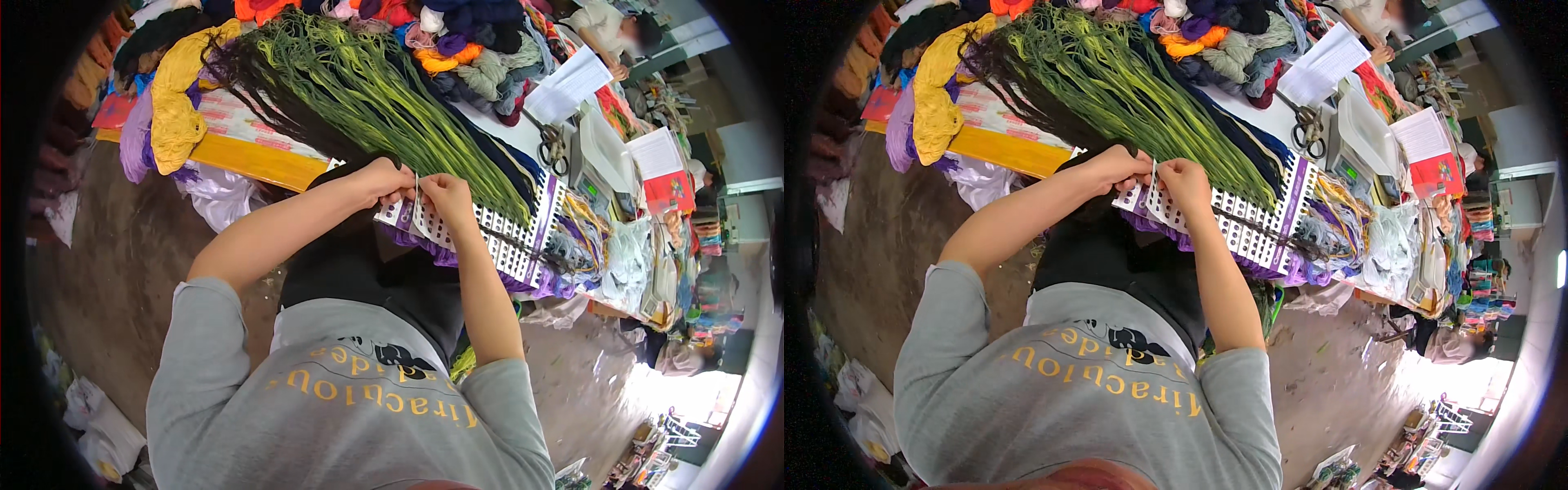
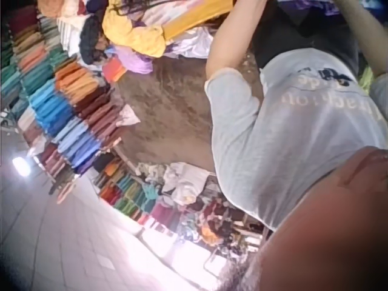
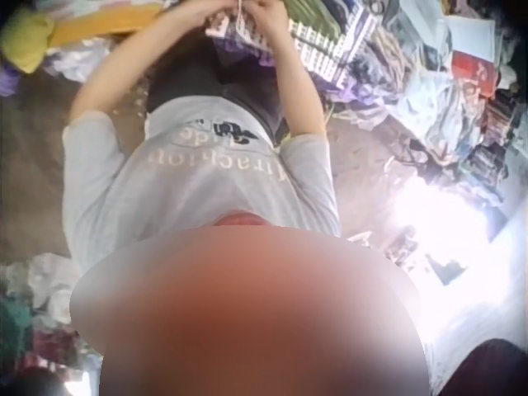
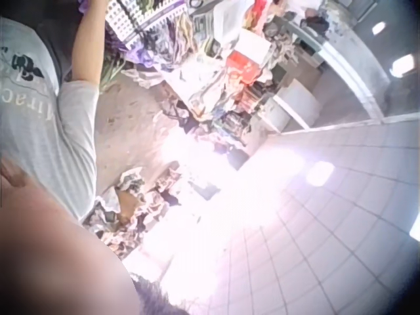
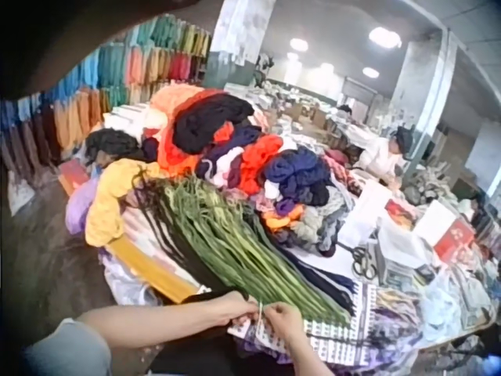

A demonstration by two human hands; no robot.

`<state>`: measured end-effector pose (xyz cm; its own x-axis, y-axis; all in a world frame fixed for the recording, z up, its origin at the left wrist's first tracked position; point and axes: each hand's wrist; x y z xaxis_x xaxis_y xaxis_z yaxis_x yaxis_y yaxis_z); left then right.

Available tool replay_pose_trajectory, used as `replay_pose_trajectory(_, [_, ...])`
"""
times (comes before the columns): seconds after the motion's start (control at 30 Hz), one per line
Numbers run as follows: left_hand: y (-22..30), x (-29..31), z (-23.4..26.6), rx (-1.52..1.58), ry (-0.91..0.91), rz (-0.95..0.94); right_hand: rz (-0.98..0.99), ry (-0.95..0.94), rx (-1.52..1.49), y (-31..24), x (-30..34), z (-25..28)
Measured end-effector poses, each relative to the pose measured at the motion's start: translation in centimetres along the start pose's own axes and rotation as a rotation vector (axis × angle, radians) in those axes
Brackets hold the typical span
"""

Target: Threading individual yarn strands through a perforated sample card for categorization and display.

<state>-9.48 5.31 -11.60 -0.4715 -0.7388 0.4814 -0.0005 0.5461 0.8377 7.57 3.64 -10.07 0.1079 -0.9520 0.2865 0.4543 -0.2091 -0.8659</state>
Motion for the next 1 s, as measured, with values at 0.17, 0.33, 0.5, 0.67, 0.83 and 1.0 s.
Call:
replay_pose_trajectory(0.17, [0.8, 1.5, 1.5, -0.37, 0.246, -0.119, 0.045, 0.0, -0.041, -0.1, 0.8, 0.0])
replay_pose_trajectory(0.33, [1.8, 2.3, 2.0, -0.143, 0.104, -0.063, 0.079, 0.036, 0.102, 0.2, 1.1, -0.4])
replay_pose_trajectory(0.5, [2.3, 2.5, 1.7, -0.208, 0.182, -0.064, 0.132, 0.095, 0.162, 0.7, 1.7, -0.5])
replay_pose_trajectory(0.67, [8.1, 6.6, 7.5, 0.551, -0.281, -0.292, 0.208, 0.205, 0.38, 0.5, 2.4, -1.6])
replay_pose_trajectory(0.83, [3.8, 3.2, 2.6, -0.086, -0.303, -0.07, 0.187, 0.281, 0.053, 0.7, 3.0, -1.9])
replay_pose_trajectory(1.0, [2.5, 2.2, 1.0, -0.619, 0.096, -0.011, 0.414, 0.395, 0.467, 1.7, 2.8, -2.7])
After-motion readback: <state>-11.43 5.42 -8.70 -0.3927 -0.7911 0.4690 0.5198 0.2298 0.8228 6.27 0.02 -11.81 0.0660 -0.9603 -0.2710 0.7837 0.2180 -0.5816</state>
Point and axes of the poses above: each hand's wrist, its own x-axis away from the middle knuckle, its own z-axis out of the back of the hand, y = z × x, and after that the axes turned 3 degrees about -y, right-handed
